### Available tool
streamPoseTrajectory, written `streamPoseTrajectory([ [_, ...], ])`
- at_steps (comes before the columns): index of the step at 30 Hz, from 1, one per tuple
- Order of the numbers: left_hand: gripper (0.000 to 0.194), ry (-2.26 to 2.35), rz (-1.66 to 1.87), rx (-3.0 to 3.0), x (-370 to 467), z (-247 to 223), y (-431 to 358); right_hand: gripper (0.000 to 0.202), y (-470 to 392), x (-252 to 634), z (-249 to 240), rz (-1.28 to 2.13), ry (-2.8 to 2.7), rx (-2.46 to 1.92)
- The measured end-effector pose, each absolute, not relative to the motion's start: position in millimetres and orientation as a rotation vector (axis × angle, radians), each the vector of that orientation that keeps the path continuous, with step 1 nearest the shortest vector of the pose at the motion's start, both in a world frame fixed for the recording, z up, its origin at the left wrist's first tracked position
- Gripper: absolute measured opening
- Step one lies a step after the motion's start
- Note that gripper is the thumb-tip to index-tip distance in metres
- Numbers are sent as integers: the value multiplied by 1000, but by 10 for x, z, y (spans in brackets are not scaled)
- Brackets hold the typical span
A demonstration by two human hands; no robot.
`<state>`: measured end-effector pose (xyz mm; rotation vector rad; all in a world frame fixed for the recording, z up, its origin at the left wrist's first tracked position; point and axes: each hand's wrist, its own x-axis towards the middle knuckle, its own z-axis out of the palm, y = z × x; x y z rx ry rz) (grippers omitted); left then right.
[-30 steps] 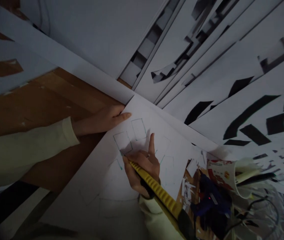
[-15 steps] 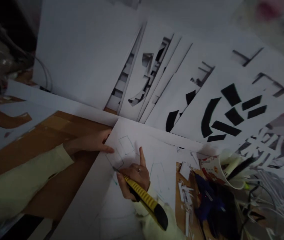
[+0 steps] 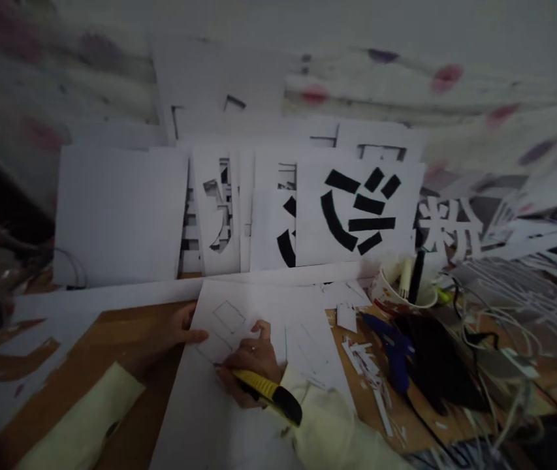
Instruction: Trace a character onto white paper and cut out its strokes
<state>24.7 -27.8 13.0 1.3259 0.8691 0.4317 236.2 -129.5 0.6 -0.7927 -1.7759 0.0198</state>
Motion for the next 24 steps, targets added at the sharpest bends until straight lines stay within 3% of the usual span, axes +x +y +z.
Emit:
streamPoseTrajectory([
  [12,67,978,743,1159,406,76,-522,14,-1300,2318,-64,74,-1636,-889],
  [20,63,977,725,1238,368,-10,-481,14,-1259,2331,-326,258,-1399,-993],
  [24,58,968,707,1276,412,98,-534,26,-1074,2510,-270,208,-1120,-1147],
])
